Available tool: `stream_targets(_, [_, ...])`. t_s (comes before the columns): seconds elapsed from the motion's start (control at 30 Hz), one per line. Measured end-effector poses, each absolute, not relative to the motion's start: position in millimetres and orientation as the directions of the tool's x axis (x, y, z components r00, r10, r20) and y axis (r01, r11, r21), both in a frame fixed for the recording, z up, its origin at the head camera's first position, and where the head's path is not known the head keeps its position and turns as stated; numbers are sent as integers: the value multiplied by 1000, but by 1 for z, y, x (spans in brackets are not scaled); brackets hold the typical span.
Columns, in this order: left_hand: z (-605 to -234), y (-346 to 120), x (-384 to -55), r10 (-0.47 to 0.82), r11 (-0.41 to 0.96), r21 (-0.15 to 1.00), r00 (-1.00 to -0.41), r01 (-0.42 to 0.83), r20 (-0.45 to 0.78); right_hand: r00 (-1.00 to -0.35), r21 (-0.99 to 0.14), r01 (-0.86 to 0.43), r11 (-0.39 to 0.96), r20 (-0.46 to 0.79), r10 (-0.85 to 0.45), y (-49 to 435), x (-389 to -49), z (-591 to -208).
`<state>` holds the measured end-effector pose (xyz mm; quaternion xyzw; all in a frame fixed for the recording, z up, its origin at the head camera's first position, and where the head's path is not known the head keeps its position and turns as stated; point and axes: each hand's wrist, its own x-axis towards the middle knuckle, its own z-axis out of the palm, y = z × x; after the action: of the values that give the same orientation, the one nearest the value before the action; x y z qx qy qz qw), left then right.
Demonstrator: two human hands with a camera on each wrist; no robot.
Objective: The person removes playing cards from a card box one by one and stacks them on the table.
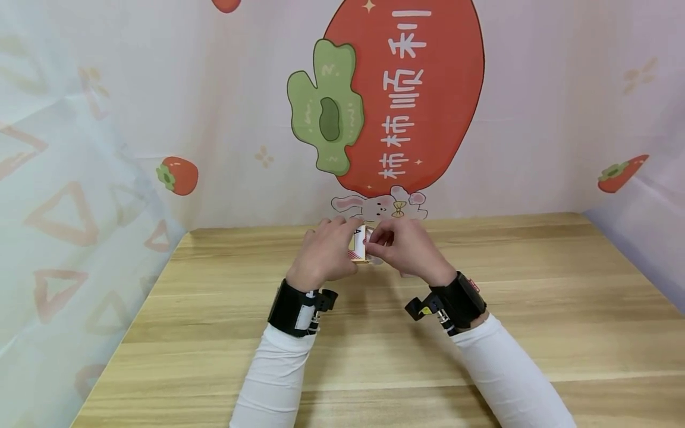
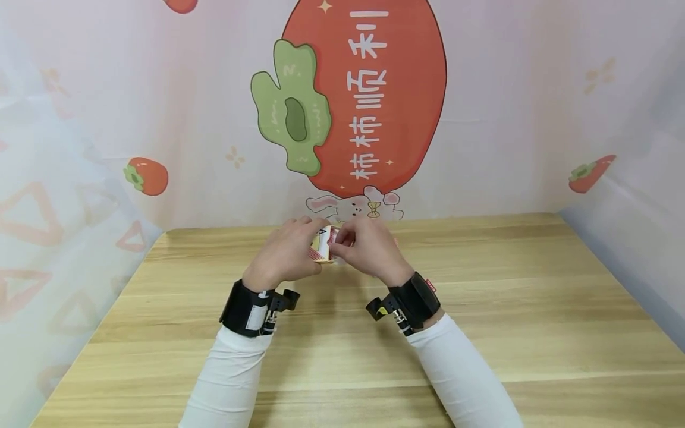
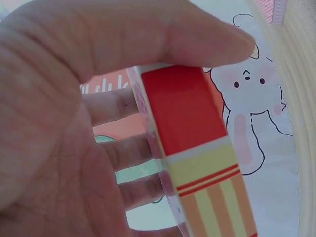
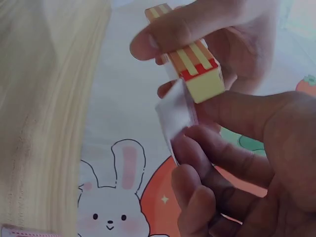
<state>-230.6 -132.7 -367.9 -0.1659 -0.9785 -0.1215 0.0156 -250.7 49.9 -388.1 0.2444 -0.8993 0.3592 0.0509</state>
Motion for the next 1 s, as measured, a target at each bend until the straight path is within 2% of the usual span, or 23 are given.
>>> stream_targets(0.17, [-368, -133, -231, 328, 911, 238, -941, 337, 76, -902, -636, -426, 643, 246, -354, 49, -250, -387])
stream_targets(0.7, [-368, -144, -235, 306, 905, 281, -948, 319, 91, -910, -748, -334, 574, 97, -403, 74, -257, -376])
stream_targets(0.8, [-368, -144, -236, 301, 907, 280, -949, 314, 89, -925, -742, -309, 595, 90, -368, 77, -257, -375])
stream_targets(0.9, [-368, -144, -236, 302, 909, 271, -949, 315, 89, -922, -696, -360, 621, 163, -351, 77, -256, -372])
stream_targets(1.0, [-368, -144, -236, 308, 911, 260, -947, 320, 87, -858, -586, -508, 632, 274, -435, 73, -252, -369])
